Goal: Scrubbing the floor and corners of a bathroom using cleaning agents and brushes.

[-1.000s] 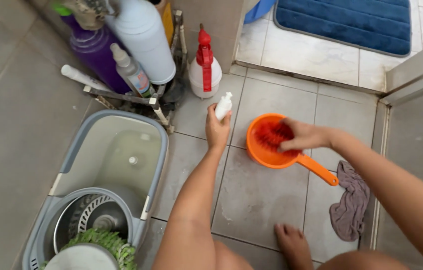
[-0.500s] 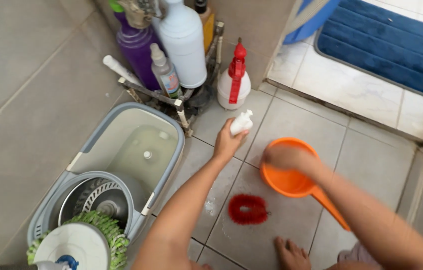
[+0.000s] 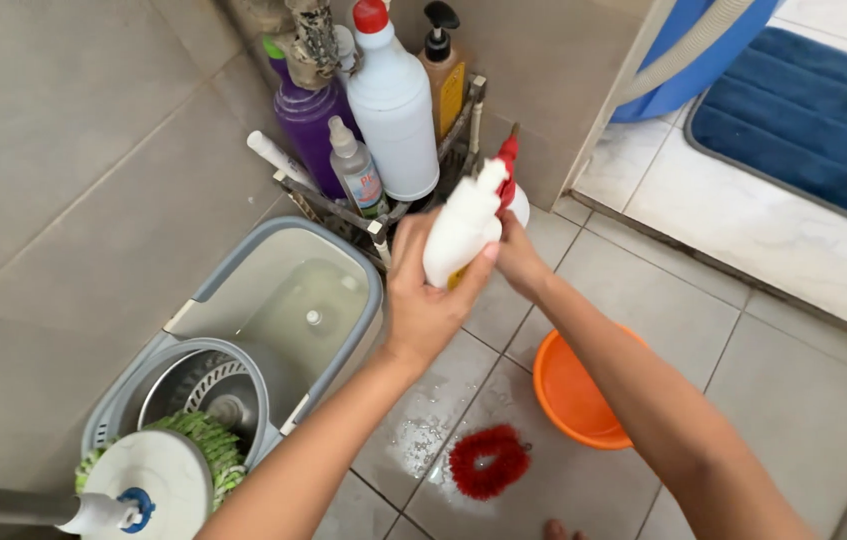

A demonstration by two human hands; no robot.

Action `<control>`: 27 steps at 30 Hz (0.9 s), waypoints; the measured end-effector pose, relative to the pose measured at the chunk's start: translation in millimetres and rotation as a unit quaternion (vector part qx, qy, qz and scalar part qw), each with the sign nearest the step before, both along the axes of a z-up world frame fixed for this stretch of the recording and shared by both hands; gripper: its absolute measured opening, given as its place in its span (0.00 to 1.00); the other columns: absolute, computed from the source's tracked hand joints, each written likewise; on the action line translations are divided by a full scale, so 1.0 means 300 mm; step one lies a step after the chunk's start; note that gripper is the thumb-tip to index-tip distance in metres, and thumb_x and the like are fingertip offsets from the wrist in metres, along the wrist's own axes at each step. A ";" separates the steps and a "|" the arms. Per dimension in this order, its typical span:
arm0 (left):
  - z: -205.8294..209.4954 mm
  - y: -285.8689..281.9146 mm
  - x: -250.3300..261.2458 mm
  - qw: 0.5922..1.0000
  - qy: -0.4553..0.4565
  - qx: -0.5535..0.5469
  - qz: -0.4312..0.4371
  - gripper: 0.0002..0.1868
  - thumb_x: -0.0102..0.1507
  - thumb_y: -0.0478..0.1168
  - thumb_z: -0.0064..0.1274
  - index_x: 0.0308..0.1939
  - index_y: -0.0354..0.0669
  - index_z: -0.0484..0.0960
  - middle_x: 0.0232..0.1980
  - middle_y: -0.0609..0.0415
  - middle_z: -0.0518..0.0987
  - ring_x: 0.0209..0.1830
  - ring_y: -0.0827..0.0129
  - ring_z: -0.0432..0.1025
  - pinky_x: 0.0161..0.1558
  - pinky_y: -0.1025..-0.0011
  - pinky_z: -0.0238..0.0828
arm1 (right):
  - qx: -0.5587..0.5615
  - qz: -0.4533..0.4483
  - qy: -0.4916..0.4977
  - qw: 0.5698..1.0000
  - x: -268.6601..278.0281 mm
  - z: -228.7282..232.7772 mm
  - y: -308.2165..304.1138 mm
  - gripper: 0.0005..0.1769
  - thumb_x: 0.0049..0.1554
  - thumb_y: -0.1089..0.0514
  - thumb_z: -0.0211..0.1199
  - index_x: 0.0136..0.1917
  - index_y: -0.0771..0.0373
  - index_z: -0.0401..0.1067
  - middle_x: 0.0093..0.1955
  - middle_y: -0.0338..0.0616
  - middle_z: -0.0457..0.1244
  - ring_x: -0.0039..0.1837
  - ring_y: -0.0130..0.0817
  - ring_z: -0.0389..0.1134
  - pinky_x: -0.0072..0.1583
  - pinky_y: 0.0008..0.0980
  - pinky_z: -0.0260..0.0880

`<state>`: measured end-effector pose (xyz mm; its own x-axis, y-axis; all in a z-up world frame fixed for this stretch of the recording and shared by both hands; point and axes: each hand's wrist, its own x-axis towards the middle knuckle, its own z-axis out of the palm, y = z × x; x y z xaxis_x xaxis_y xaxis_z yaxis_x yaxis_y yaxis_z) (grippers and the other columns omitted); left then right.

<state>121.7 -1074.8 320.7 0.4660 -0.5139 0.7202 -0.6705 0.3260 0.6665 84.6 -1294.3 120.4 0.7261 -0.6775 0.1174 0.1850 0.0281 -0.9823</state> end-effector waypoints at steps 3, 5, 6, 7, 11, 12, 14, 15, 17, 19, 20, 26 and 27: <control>0.119 0.030 -0.024 1.000 0.018 -0.013 -0.013 0.21 0.65 0.36 0.66 0.59 0.34 0.78 0.54 0.49 0.77 0.52 0.62 0.75 0.57 0.68 0.73 | 0.034 0.017 0.036 0.999 -0.060 0.075 0.140 0.29 0.56 0.63 0.59 0.70 0.60 0.58 0.60 0.40 0.64 0.53 0.23 0.66 0.50 0.25 0.69; 0.166 0.027 -0.037 1.000 0.014 -0.015 -0.013 0.22 0.65 0.36 0.67 0.60 0.34 0.77 0.54 0.50 0.77 0.51 0.65 0.75 0.58 0.69 0.73 | 0.043 0.016 0.084 0.995 -0.087 0.050 0.226 0.28 0.54 0.63 0.56 0.69 0.58 0.61 0.55 0.40 0.65 0.45 0.25 0.65 0.42 0.28 0.67; 0.177 0.023 -0.048 0.999 0.022 -0.019 -0.017 0.22 0.65 0.37 0.67 0.60 0.35 0.77 0.53 0.51 0.76 0.50 0.66 0.75 0.56 0.70 0.73 | 0.014 0.054 0.103 0.993 -0.095 0.011 0.284 0.19 0.58 0.61 0.56 0.63 0.61 0.65 0.48 0.40 0.65 0.41 0.26 0.64 0.40 0.29 0.66; 0.185 0.019 -0.060 0.999 0.031 -0.022 -0.021 0.22 0.65 0.37 0.68 0.60 0.36 0.77 0.53 0.51 0.76 0.50 0.67 0.75 0.54 0.72 0.74 | -0.014 0.091 0.122 0.988 -0.102 -0.028 0.343 0.12 0.62 0.59 0.55 0.58 0.64 0.69 0.41 0.41 0.64 0.38 0.28 0.64 0.38 0.29 0.66; 0.157 -0.031 -0.122 0.997 0.052 -0.010 -0.049 0.23 0.65 0.37 0.67 0.61 0.36 0.76 0.54 0.51 0.75 0.50 0.67 0.75 0.57 0.69 0.74 | -0.025 0.142 0.080 0.986 -0.159 -0.110 0.632 0.11 0.58 0.65 0.55 0.55 0.65 0.72 0.41 0.38 0.65 0.42 0.27 0.66 0.40 0.30 0.67; 0.137 -0.053 -0.131 0.997 0.056 -0.008 -0.053 0.22 0.65 0.37 0.67 0.60 0.36 0.76 0.54 0.51 0.75 0.52 0.66 0.74 0.57 0.69 0.73 | 0.015 0.203 0.082 0.976 -0.168 -0.134 0.697 0.11 0.60 0.65 0.56 0.56 0.65 0.70 0.43 0.37 0.64 0.44 0.27 0.65 0.43 0.30 0.68; 0.091 -0.094 -0.146 0.996 0.061 -0.006 -0.061 0.22 0.66 0.38 0.66 0.60 0.36 0.76 0.54 0.50 0.75 0.53 0.65 0.74 0.57 0.69 0.73 | 0.056 0.259 0.084 0.961 -0.180 -0.178 0.824 0.10 0.62 0.65 0.56 0.58 0.65 0.69 0.46 0.36 0.63 0.46 0.26 0.63 0.47 0.29 0.68; 0.063 -0.114 -0.152 0.994 0.082 0.018 -0.070 0.21 0.66 0.38 0.65 0.59 0.35 0.77 0.53 0.50 0.75 0.52 0.65 0.73 0.56 0.69 0.72 | 0.078 0.289 0.074 0.951 -0.182 -0.201 0.885 0.10 0.64 0.65 0.56 0.59 0.68 0.68 0.47 0.40 0.63 0.49 0.31 0.64 0.50 0.33 0.69; 0.003 -0.154 -0.167 0.990 0.104 0.044 -0.081 0.20 0.66 0.39 0.64 0.58 0.35 0.77 0.51 0.49 0.75 0.50 0.65 0.73 0.54 0.69 0.72 | 0.101 0.317 0.065 0.941 -0.188 -0.173 0.967 0.11 0.66 0.65 0.56 0.61 0.70 0.67 0.49 0.44 0.63 0.51 0.36 0.65 0.54 0.36 0.71; -0.063 -0.190 -0.177 0.985 0.124 0.072 -0.097 0.22 0.66 0.42 0.62 0.60 0.34 0.75 0.52 0.47 0.76 0.50 0.65 0.73 0.53 0.69 0.72 | -0.076 0.292 -0.043 0.952 -0.185 -0.071 1.015 0.27 0.57 0.69 0.58 0.70 0.71 0.63 0.68 0.57 0.62 0.71 0.50 0.61 0.71 0.45 0.62; -0.069 -0.190 -0.186 0.985 0.125 0.074 -0.097 0.22 0.66 0.42 0.62 0.60 0.34 0.75 0.52 0.47 0.76 0.50 0.65 0.73 0.53 0.69 0.72 | -0.075 0.292 -0.042 0.952 -0.189 -0.063 1.017 0.27 0.57 0.69 0.58 0.70 0.71 0.63 0.68 0.57 0.62 0.71 0.50 0.61 0.71 0.45 0.62; -0.381 -0.190 -0.167 0.955 0.241 0.158 -0.065 0.26 0.66 0.45 0.59 0.63 0.35 0.70 0.51 0.45 0.80 0.49 0.62 0.75 0.50 0.65 0.73 | -0.157 0.405 0.066 0.898 -0.317 0.010 0.851 0.24 0.63 0.59 0.58 0.71 0.68 0.67 0.72 0.61 0.62 0.74 0.51 0.62 0.73 0.43 0.60; -0.434 -0.179 -0.159 0.950 0.252 0.173 -0.055 0.27 0.65 0.45 0.59 0.63 0.36 0.71 0.51 0.45 0.81 0.49 0.62 0.76 0.50 0.65 0.73 | -0.187 0.411 0.200 0.870 -0.354 0.023 0.797 0.20 0.62 0.55 0.59 0.63 0.67 0.71 0.62 0.59 0.66 0.64 0.51 0.68 0.66 0.44 0.66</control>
<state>73.9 -1128.5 190.6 0.6369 -0.7452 0.1977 -0.2117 0.0775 0.9743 -21.7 -1055.3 127.3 0.9807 0.1199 -0.1546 -0.1048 -0.3452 -0.9326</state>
